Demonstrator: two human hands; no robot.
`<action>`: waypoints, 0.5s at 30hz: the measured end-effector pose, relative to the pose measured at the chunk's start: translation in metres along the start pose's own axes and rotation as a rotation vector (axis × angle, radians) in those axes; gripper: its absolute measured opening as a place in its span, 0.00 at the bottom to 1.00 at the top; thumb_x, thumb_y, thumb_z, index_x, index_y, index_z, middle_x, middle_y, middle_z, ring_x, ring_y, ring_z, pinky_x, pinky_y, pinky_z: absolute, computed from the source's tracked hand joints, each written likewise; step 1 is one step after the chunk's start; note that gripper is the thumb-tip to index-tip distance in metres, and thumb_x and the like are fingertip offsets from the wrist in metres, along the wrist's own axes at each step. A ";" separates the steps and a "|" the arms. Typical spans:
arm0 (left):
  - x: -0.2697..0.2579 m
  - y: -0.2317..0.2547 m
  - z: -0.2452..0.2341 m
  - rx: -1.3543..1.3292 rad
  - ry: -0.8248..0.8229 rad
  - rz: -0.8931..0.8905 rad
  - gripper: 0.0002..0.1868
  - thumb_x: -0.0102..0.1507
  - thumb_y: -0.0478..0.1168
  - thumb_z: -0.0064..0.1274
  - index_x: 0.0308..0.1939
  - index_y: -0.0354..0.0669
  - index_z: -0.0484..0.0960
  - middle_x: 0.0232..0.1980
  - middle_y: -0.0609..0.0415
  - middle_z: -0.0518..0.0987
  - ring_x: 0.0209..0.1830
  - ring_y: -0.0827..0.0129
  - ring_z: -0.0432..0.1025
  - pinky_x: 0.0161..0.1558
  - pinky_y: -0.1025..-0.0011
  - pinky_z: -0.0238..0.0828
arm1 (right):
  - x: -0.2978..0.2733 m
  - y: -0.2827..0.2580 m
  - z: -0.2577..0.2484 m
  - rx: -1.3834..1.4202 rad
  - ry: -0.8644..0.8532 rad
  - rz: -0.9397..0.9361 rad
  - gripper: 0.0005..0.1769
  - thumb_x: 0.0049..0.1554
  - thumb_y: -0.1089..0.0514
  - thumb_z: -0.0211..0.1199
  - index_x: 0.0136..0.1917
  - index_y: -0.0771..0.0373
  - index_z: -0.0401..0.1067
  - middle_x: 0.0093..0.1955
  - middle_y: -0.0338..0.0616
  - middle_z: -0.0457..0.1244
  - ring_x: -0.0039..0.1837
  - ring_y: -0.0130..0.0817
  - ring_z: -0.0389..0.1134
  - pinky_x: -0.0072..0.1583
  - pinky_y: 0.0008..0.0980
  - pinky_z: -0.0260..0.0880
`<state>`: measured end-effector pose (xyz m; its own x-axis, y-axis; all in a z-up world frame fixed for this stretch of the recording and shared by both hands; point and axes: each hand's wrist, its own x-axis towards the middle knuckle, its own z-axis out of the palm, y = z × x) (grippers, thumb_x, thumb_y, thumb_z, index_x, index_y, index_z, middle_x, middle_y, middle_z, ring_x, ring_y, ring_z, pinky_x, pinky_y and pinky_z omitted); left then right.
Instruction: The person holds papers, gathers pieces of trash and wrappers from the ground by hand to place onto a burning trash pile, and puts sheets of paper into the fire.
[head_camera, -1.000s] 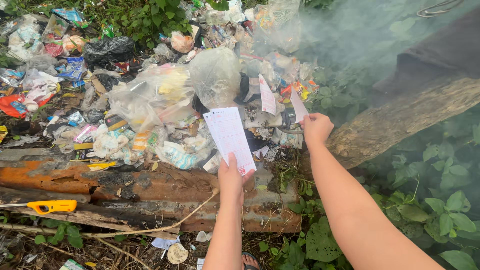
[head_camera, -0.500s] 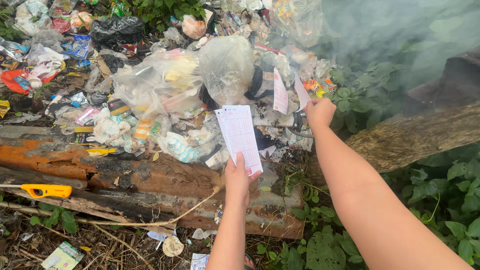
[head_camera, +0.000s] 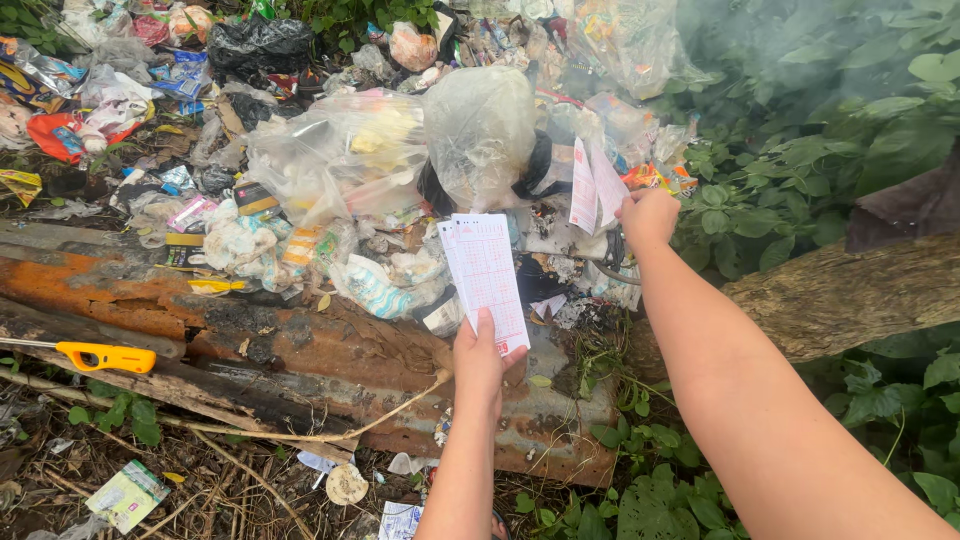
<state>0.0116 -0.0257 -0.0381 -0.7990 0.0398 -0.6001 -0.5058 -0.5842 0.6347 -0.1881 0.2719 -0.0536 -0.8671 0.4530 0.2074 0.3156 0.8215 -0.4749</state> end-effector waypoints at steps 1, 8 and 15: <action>0.000 0.000 0.000 -0.001 0.001 0.003 0.21 0.72 0.50 0.35 0.63 0.46 0.73 0.51 0.55 0.82 0.42 0.73 0.78 0.36 0.72 0.80 | 0.002 -0.002 -0.001 -0.033 0.004 0.002 0.07 0.54 0.60 0.65 0.40 0.61 0.84 0.31 0.42 0.71 0.37 0.36 0.73 0.50 0.36 0.73; 0.003 -0.003 0.000 -0.034 -0.021 0.011 0.22 0.72 0.50 0.35 0.63 0.45 0.74 0.52 0.55 0.82 0.43 0.73 0.78 0.37 0.73 0.80 | 0.005 -0.005 -0.004 -0.072 0.032 -0.005 0.04 0.52 0.59 0.70 0.38 0.60 0.82 0.31 0.41 0.71 0.38 0.36 0.73 0.50 0.36 0.73; 0.010 0.005 0.007 -0.043 -0.019 -0.014 0.22 0.72 0.51 0.35 0.63 0.46 0.74 0.53 0.56 0.82 0.44 0.72 0.78 0.38 0.71 0.80 | 0.003 -0.007 0.006 -0.117 0.063 0.018 0.04 0.49 0.58 0.73 0.38 0.58 0.81 0.33 0.45 0.70 0.41 0.42 0.73 0.51 0.39 0.72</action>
<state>-0.0014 -0.0223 -0.0372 -0.7981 0.0634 -0.5992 -0.5030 -0.6175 0.6047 -0.1949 0.2652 -0.0548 -0.8358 0.4861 0.2552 0.3769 0.8460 -0.3772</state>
